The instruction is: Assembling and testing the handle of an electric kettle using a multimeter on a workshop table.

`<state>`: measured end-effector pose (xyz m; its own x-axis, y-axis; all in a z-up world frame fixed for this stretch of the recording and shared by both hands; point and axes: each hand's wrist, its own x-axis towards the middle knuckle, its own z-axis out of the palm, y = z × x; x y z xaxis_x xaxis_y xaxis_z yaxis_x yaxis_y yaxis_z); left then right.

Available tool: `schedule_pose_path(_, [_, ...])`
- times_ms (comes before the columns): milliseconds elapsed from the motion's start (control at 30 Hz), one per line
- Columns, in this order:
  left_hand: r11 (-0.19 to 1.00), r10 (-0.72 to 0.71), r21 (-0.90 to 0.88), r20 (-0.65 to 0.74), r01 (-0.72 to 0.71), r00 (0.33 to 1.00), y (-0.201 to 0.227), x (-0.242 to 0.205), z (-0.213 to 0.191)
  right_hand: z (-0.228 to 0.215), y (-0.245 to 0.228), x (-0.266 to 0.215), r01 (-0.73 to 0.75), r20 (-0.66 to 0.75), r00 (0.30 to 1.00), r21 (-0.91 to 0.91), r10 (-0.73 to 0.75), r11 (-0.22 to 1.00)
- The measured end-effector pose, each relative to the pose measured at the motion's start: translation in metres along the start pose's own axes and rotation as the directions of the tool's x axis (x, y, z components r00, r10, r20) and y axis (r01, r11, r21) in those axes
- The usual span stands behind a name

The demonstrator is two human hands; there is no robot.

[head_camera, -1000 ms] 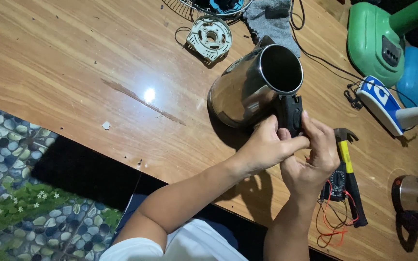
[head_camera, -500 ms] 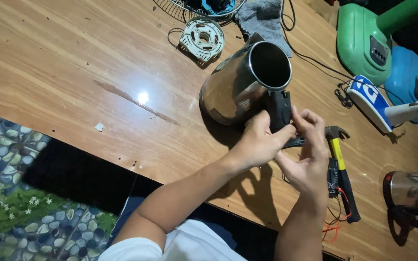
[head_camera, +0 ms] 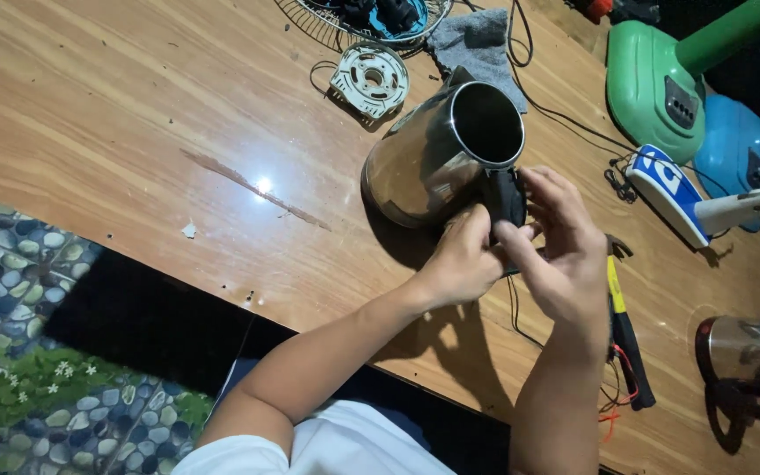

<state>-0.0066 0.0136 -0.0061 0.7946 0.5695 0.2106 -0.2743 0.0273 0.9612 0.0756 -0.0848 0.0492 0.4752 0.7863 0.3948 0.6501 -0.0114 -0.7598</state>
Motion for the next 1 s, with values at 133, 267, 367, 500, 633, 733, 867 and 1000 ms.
schedule_pose_path(133, [0.999, 0.015, 0.047, -0.019, -0.015, 1.000, -0.023, 0.008, 0.007, 0.009, 0.008, 0.007, -0.003, -0.068, 0.998, -0.083, -0.003, 0.997])
schedule_pose_path(267, [0.997, 0.071, -0.034, 0.029, -0.070, 0.997, -0.023, 0.009, 0.003, 0.013, 0.009, 0.015, 0.071, -0.110, 0.990, -0.158, -0.089, 0.985])
schedule_pose_path(367, [1.000, 0.003, -0.028, 0.037, -0.002, 0.999, -0.019, 0.011, 0.004, 0.011, 0.007, 0.018, 0.077, -0.115, 0.989, -0.179, -0.098, 0.981])
schedule_pose_path(500, [0.986, -0.164, -0.026, 0.039, 0.166, 0.986, -0.012, 0.007, 0.009, 0.007, 0.011, 0.017, 0.041, -0.120, 0.991, -0.197, -0.065, 0.980])
schedule_pose_path(633, [0.972, -0.230, -0.061, -0.046, 0.227, 0.972, -0.001, 0.011, 0.016, 0.003, 0.006, 0.018, 0.055, -0.096, 0.991, -0.309, -0.089, 0.949])
schedule_pose_path(733, [0.975, -0.222, -0.060, -0.139, 0.216, 0.965, 0.002, 0.012, 0.023, 0.001, -0.002, 0.019, -0.006, -0.078, 0.997, -0.366, -0.025, 0.931])
schedule_pose_path(867, [0.982, -0.184, -0.023, -0.312, 0.186, 0.932, -0.014, 0.020, 0.035, -0.011, 0.003, 0.026, 0.071, 0.003, 0.997, -0.430, -0.077, 0.900])
schedule_pose_path(1000, [0.980, -0.192, 0.015, -0.202, 0.199, 0.961, -0.003, 0.020, 0.026, -0.033, -0.030, 0.057, 0.274, 0.241, 0.956, -0.524, -0.168, 0.806])
